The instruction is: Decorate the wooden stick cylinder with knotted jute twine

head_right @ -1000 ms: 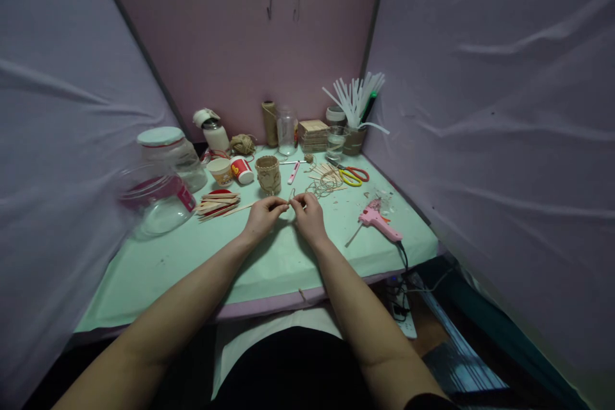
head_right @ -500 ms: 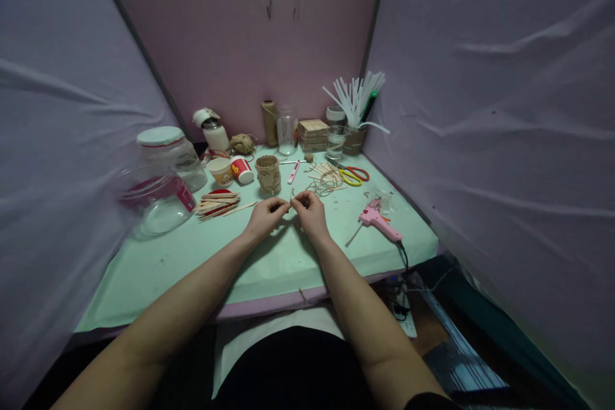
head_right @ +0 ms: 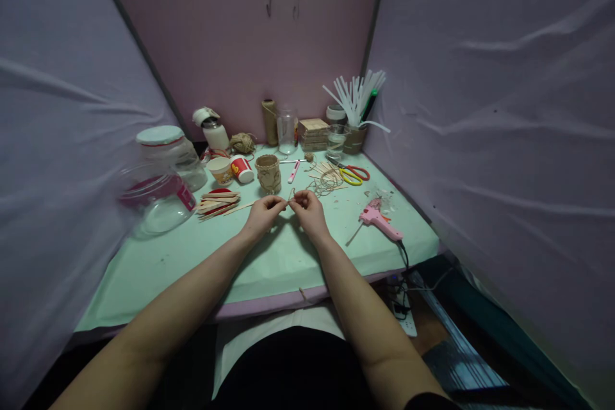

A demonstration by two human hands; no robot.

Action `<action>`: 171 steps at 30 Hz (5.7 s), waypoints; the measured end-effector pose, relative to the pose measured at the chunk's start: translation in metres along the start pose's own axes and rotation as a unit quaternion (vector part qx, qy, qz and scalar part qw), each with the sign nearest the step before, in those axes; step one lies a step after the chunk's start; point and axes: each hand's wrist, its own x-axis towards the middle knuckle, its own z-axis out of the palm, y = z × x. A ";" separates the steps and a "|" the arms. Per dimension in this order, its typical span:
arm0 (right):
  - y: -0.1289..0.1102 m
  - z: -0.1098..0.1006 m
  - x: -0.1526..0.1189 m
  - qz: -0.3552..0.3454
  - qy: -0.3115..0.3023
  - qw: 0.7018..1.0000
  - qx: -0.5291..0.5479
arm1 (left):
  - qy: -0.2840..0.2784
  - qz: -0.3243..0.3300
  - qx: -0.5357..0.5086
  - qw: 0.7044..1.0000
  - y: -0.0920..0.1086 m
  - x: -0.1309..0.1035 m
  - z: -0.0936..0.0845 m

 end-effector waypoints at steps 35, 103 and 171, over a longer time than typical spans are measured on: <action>-0.001 0.001 -0.001 0.144 0.016 0.987 0.073 | 0.008 0.046 0.015 0.999 0.002 -0.003 0.005; -0.007 0.000 -0.004 0.033 -0.025 0.999 -0.010 | -0.031 -0.069 -0.137 0.988 -0.001 0.003 0.004; -0.004 -0.004 -0.001 0.111 -0.024 0.991 0.065 | -0.082 -0.063 -0.077 0.992 0.004 0.003 -0.003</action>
